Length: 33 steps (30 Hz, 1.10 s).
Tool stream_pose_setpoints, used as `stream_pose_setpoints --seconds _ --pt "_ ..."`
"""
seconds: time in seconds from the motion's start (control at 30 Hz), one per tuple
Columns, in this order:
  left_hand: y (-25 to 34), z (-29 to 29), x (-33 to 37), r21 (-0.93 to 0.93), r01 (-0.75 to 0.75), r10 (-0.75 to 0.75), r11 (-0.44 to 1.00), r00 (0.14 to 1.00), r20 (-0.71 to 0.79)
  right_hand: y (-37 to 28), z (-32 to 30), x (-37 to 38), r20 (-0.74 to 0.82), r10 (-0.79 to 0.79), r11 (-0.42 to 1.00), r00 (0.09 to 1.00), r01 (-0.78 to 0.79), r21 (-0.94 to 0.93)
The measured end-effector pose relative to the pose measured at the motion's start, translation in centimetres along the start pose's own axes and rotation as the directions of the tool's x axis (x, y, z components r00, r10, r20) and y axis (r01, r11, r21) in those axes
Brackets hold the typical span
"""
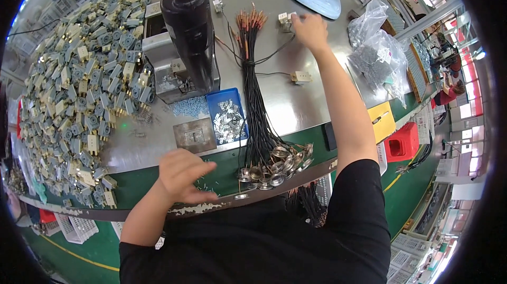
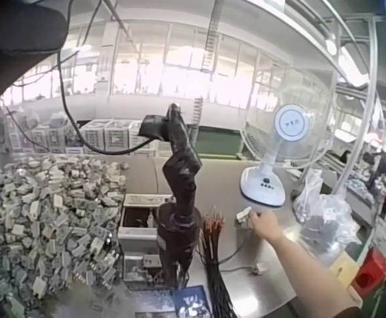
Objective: Assembling electronic components by placing parts into a fixture and securing them using a handheld power tool.
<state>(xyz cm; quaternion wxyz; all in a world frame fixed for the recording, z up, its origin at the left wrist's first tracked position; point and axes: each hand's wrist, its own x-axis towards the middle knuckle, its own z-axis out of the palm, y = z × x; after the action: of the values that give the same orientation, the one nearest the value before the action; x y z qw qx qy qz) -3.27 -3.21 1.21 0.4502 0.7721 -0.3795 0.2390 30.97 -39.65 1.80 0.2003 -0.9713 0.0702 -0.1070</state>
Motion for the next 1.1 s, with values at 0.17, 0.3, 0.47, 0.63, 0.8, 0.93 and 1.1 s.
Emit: stream_pose_setpoints --seconds 0.17,0.3,0.47,0.63,0.8,0.93,1.1 --pt "3.2 1.2 1.8 -0.192 0.033 0.017 0.981 0.967 0.256 -4.1 -4.4 -4.5 -0.387 -0.335 0.875 0.859 0.436 0.21" --pt "2.9 1.7 0.7 -0.317 0.137 -0.055 0.939 0.966 0.254 -7.6 -8.5 -8.6 -0.357 -0.256 0.765 0.898 0.414 0.493" --pt "2.5 -1.4 0.6 -0.501 0.21 -0.228 0.84 0.973 0.026 -9.6 -11.9 -12.6 -0.405 -0.377 0.499 0.833 0.551 0.669" --pt "2.1 -4.1 -0.3 -0.762 0.454 -0.644 0.463 0.762 0.063 -15.3 -15.2 -18.8 0.171 -0.919 0.384 0.354 0.713 0.587" --pt "1.9 -4.4 0.6 -0.581 0.47 -0.482 0.665 0.864 0.148 -17.7 -14.2 -22.3 0.585 -0.766 0.534 0.267 0.77 0.349" --pt "1.3 -4.8 0.6 -0.544 0.422 -0.418 0.725 0.898 0.14 -18.1 -10.8 -23.8 0.354 -0.928 0.305 0.113 0.776 0.552" --pt "1.2 -5.0 0.3 -0.796 0.584 -0.692 0.16 0.641 0.331 -18.6 -7.3 -23.7 0.517 -0.856 0.434 -0.024 0.509 0.743"
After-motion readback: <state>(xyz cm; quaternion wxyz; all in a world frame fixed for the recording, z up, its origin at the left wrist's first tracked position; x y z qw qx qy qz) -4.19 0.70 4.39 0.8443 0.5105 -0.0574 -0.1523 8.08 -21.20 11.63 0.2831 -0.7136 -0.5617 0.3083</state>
